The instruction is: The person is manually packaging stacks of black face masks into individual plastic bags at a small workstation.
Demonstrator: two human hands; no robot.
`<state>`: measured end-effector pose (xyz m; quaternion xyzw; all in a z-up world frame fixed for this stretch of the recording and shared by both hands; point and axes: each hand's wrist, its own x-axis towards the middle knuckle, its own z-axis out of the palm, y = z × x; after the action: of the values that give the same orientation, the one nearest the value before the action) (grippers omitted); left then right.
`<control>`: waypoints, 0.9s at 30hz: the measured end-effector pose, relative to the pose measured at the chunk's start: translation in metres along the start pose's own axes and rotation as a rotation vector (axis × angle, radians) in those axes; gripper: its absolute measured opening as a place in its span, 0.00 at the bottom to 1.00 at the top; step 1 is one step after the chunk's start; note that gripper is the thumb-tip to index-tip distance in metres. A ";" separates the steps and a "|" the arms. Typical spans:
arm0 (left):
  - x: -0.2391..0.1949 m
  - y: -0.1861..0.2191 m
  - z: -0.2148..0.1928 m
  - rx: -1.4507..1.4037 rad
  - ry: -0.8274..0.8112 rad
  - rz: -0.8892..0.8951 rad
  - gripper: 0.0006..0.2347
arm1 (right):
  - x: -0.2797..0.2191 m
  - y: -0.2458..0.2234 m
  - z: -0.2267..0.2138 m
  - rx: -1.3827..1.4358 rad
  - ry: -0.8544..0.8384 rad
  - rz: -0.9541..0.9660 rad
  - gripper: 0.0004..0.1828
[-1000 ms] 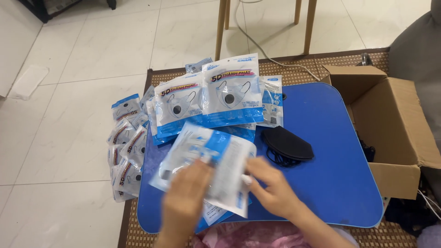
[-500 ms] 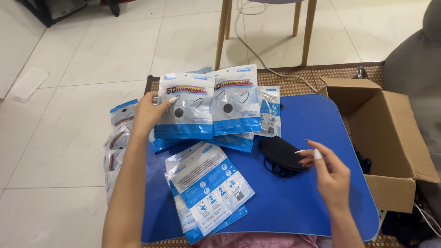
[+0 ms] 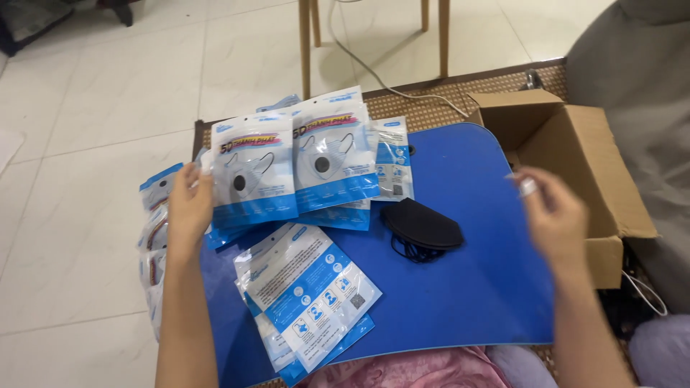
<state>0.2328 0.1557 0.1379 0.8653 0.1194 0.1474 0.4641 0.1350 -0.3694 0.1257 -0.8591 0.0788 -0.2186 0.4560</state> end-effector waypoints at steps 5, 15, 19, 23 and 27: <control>-0.043 0.046 -0.010 0.048 0.193 0.050 0.19 | 0.089 0.127 -0.027 -0.283 -0.097 0.252 0.20; -0.124 0.083 -0.029 -0.016 0.318 0.002 0.18 | 0.176 0.257 0.042 -0.627 -0.526 0.606 0.49; -0.141 0.076 -0.038 0.054 0.349 -0.020 0.18 | 0.187 0.273 0.072 -0.590 -0.546 0.589 0.47; -0.155 0.081 -0.044 0.057 0.360 0.056 0.17 | 0.177 0.283 0.084 -0.556 -0.564 0.604 0.44; -0.162 0.079 -0.051 0.106 0.389 0.104 0.16 | 0.164 0.273 0.088 -0.509 -0.568 0.628 0.42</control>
<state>0.0687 0.0968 0.2076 0.8487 0.1693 0.3288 0.3781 0.3377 -0.5148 -0.0908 -0.9036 0.2574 0.1985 0.2791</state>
